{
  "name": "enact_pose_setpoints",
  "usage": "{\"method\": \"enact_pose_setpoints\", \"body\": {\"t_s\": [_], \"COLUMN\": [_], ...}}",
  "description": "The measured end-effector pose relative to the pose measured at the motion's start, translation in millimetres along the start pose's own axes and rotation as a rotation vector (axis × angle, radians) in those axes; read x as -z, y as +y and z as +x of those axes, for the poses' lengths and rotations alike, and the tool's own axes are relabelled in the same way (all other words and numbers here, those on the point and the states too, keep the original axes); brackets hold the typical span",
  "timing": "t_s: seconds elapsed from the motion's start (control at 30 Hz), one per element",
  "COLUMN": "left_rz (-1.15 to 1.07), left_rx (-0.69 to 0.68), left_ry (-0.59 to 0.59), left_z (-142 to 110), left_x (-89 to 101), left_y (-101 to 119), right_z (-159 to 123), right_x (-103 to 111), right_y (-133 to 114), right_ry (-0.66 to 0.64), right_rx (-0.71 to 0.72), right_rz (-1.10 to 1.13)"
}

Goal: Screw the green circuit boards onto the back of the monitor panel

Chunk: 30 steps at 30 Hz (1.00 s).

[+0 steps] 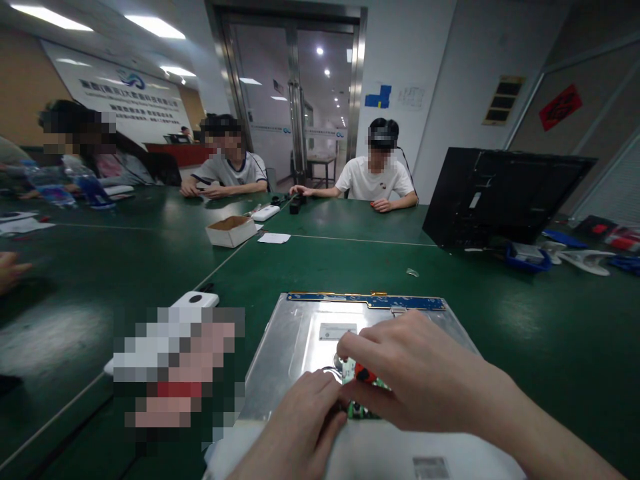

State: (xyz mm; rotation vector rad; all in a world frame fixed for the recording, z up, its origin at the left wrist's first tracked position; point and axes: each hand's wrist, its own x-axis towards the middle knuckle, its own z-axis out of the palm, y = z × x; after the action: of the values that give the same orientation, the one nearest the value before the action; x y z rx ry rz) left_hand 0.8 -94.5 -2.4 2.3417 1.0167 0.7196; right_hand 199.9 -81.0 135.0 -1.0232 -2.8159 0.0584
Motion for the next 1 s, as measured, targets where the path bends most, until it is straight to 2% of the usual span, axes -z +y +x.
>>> {"method": "enact_pose_setpoints", "body": {"t_s": [0.33, 1.0], "left_rz": [-0.012, 0.008], "left_rx": [0.008, 0.032], "left_ry": [-0.003, 0.001], "left_z": [1.4, 1.5], "left_x": [4.0, 1.2], "left_y": [7.4, 3.7], "right_z": [-2.6, -3.1], "right_x": [2.4, -1.1], "right_y": [0.1, 2.6], "right_ry": [-0.018, 0.053], "right_rx": [0.028, 0.037], "right_rz": [0.046, 0.023]}}
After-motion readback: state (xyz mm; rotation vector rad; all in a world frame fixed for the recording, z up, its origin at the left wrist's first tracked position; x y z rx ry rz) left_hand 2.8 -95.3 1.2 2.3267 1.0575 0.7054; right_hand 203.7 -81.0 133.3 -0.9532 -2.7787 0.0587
